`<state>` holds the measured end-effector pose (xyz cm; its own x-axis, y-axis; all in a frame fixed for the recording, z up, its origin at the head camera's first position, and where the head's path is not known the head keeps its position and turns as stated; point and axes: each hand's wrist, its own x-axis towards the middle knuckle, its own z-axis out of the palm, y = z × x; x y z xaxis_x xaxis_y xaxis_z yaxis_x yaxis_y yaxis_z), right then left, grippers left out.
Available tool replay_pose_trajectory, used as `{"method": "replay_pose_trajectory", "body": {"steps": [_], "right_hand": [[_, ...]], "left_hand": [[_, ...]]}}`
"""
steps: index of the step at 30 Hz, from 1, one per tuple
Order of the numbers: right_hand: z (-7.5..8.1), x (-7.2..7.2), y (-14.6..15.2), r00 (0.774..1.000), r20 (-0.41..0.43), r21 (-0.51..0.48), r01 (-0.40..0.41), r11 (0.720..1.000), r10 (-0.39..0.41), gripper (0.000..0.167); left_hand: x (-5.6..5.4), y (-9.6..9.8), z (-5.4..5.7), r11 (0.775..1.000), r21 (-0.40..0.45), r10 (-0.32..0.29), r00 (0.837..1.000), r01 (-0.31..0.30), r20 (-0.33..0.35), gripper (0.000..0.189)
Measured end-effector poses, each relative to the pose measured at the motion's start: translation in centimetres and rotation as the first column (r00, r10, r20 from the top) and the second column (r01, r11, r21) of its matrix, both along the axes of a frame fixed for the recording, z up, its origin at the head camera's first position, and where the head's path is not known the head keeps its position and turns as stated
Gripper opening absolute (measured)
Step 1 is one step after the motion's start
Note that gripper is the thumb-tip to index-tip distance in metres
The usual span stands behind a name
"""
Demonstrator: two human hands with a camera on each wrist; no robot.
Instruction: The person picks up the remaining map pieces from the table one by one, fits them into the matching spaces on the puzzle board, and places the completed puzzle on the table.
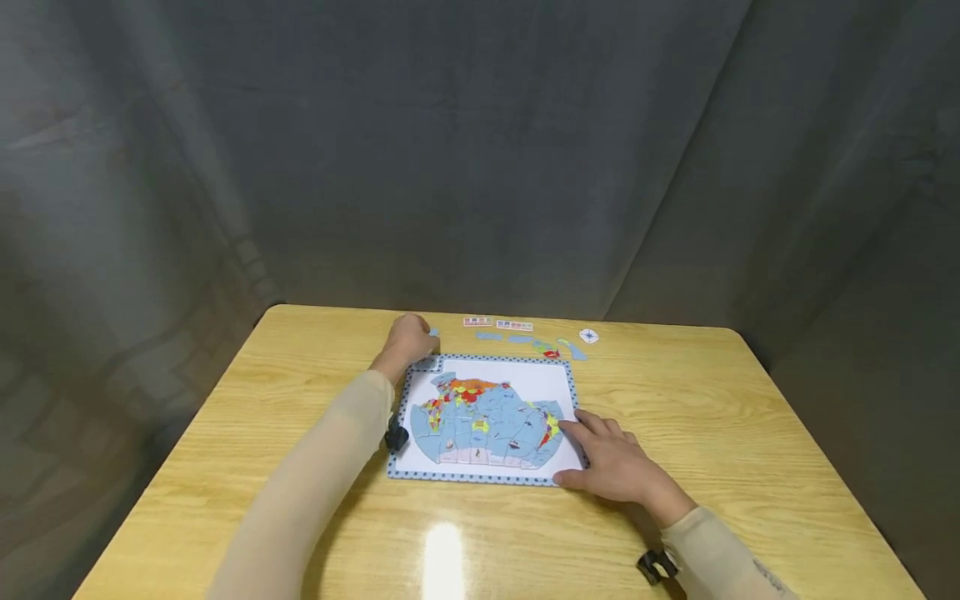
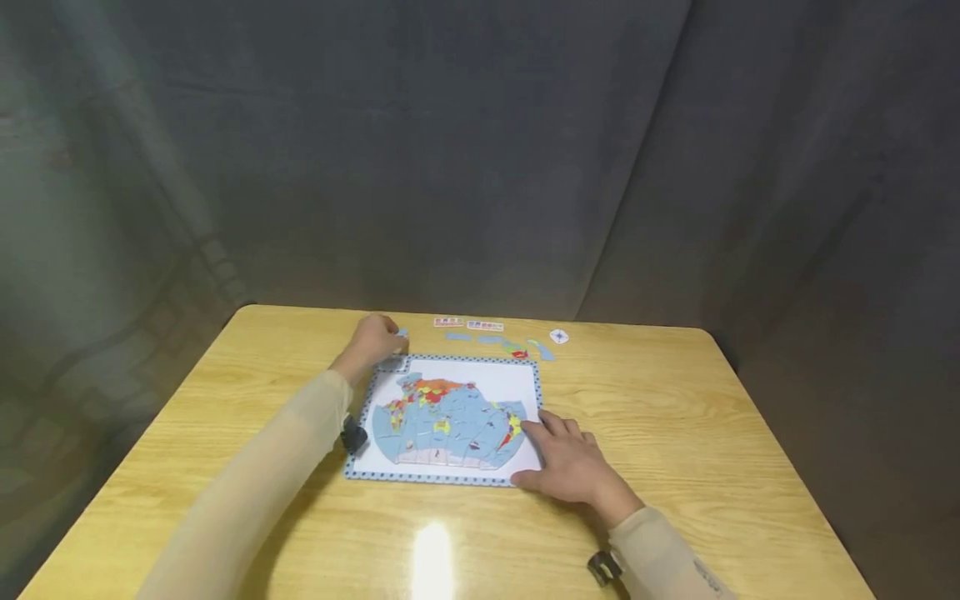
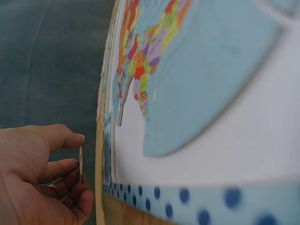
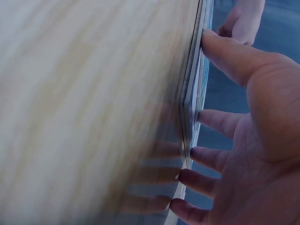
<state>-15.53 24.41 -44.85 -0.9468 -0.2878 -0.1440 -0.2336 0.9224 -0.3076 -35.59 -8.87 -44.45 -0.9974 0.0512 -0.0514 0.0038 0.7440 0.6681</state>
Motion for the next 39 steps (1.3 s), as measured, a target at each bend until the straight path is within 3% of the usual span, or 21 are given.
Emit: {"method": "replay_pose_trajectory", "body": {"steps": [4,11,16,29,39], "right_hand": [[0.2,0.1,0.1,1.0,0.001,-0.003,-0.001,1.0,0.001,0.086],[0.1,0.0,-0.1,1.0,-0.007,-0.017,-0.01,1.0,0.01,0.085],[-0.1,-0.2,-0.3,1.0,-0.006,-0.015,-0.016,1.0,0.016,0.085],[-0.3,-0.2,-0.3,1.0,-0.011,-0.018,-0.015,1.0,0.015,0.085],[-0.3,-0.3,-0.2,1.0,-0.015,-0.017,-0.012,1.0,0.011,0.085]], "left_hand": [[1.5,-0.4,0.5,0.999,-0.003,-0.036,0.999,0.036,-0.012,0.018],[4.3,-0.6,1.0,0.992,-0.052,-0.117,0.992,0.115,-0.038,0.033],[5.8,-0.7,0.7,0.99,-0.073,-0.124,0.992,0.123,-0.005,0.034],[8.1,-1.0,-0.2,0.981,-0.118,-0.149,0.988,0.153,0.044,0.033],[8.5,-0.9,-0.4,0.977,-0.144,-0.151,0.987,0.158,0.058,0.032]]}}
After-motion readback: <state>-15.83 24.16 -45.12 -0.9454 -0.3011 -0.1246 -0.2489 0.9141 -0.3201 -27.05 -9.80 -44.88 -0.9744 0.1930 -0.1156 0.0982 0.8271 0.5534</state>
